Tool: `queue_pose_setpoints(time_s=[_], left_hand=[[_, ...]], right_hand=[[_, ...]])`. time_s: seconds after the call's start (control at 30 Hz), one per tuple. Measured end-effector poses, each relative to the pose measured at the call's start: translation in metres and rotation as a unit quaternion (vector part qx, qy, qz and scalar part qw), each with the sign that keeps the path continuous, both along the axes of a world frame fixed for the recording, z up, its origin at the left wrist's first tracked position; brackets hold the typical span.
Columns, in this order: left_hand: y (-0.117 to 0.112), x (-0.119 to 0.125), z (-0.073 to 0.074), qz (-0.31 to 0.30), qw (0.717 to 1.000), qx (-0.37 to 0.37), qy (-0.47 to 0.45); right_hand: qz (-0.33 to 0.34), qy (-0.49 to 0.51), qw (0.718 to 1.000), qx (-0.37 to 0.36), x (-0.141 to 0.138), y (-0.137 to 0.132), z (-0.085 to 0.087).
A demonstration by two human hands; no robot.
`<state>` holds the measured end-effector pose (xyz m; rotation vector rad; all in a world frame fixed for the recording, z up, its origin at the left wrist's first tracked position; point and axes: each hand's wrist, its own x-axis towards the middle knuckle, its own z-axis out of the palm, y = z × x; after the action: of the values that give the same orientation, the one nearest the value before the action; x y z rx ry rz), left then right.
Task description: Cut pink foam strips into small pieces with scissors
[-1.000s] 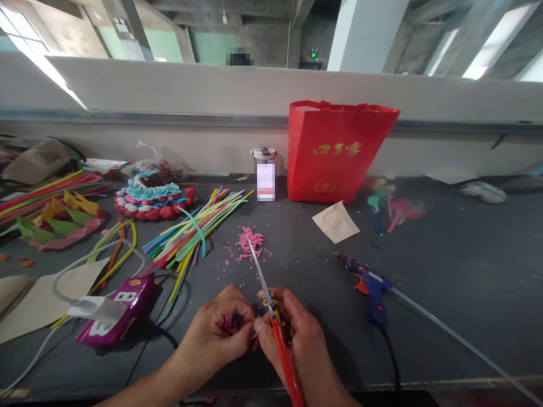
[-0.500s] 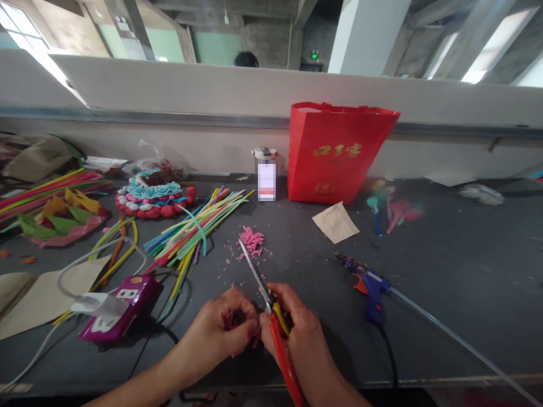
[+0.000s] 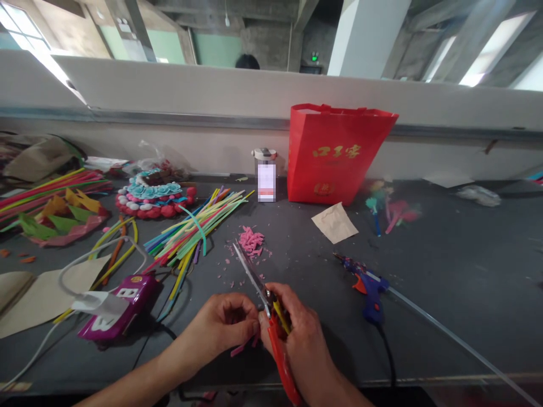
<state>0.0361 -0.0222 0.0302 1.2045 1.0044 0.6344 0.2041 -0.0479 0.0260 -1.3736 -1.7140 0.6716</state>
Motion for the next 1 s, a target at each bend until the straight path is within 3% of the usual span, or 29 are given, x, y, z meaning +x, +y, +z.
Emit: queue_pose_setpoints(time_s=[0.5,0.67,0.77,0.87,1.0], left_hand=[[-0.003,0.003,0.0,0.025,0.994,0.09,0.059],[-0.002,0.004,0.005,0.043,0.999,0.001,-0.012],[-0.001,0.002,0.01,0.089,0.989,-0.059,-0.098],[0.0,0.0,0.012,0.138,0.975,-0.09,-0.148],[0.005,0.001,0.01,0.181,0.949,-0.135,-0.222]], right_hand=[[-0.003,0.003,1.0,0.01,-0.001,-0.002,-0.001],[0.0,0.033,0.999,-0.007,-0.001,-0.002,0.001],[-0.003,0.034,0.999,-0.002,-0.002,-0.002,0.003],[0.017,-0.025,0.999,0.039,-0.006,-0.004,0.002],[0.103,-0.094,0.983,0.116,-0.015,-0.013,-0.007]])
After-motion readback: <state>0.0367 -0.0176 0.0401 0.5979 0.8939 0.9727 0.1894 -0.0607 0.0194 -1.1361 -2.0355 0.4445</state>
